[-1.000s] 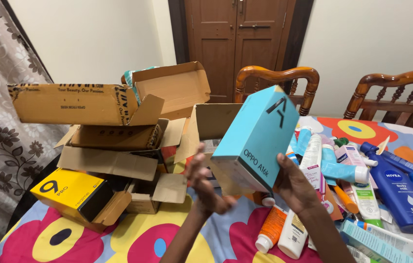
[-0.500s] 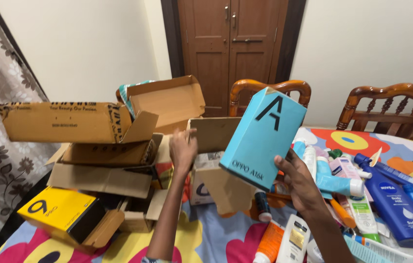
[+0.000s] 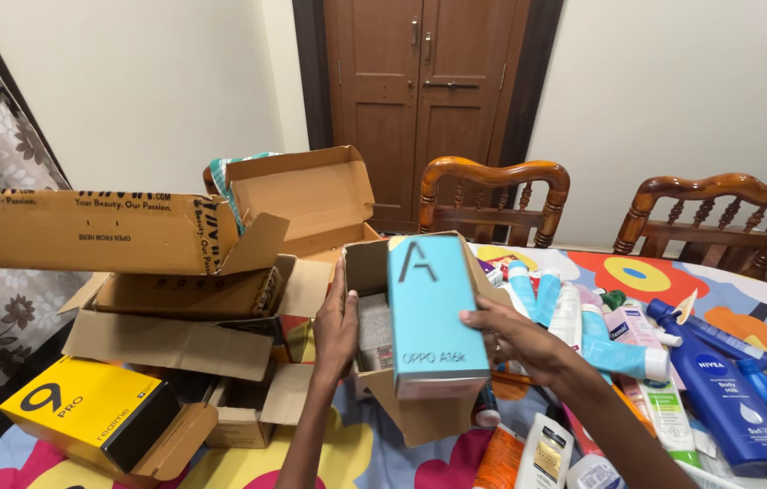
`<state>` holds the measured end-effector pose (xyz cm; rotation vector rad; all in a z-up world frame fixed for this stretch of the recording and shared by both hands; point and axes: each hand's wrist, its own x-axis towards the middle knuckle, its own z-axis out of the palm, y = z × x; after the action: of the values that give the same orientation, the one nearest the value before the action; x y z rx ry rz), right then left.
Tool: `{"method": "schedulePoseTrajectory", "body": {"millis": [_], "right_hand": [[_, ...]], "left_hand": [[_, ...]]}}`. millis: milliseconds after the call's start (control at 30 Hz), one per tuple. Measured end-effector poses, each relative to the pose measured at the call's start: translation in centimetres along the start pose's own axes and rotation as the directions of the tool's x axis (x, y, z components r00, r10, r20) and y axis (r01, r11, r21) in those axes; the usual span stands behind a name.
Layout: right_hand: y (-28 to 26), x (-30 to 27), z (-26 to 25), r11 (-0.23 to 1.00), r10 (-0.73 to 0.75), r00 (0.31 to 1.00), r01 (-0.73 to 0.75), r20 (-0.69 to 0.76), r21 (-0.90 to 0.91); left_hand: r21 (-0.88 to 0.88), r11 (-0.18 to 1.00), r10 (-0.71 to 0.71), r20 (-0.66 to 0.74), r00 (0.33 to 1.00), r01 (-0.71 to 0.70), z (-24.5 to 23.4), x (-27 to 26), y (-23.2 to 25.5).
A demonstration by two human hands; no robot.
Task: The person folds a newspaper and places it into a cardboard box. They then pick up several small product boxes and tubes from the table and place them into the same box. The person continues to arrange items inside the box.
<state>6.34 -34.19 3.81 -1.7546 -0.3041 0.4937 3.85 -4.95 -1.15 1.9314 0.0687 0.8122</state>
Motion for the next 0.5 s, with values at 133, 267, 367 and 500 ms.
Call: {"method": "schedulePoseTrajectory", "body": {"millis": [133,267,367,500], "right_hand": [[0.1,3.7,-1.0,0.997,0.070,0.991,-0.064,0.114,-0.050],[-0.6,7.0,0.0,0.977,0.211,0.949,-0.205,0.233,-0.050],[-1.2,8.3,1.7,0.962,0.271,0.935,-0.270,0.229,-0.033],[-0.3,10.6,1.9,0.967,0.217,0.930,-0.246,0.295,0.066]], "left_hand": [[0.054,0.995,-0.081,0.039,0.996,0.079,0.1,-0.6,-0.3],[0.021,1.000,-0.016,0.021,1.000,0.015,0.2,-1.6,-0.8],[0.011,0.997,-0.071,0.062,0.996,0.070,0.0,-1.5,-0.9],[-0.067,0.997,-0.022,0.044,0.999,0.025,-0.7,-0.9,-1.3]]}}
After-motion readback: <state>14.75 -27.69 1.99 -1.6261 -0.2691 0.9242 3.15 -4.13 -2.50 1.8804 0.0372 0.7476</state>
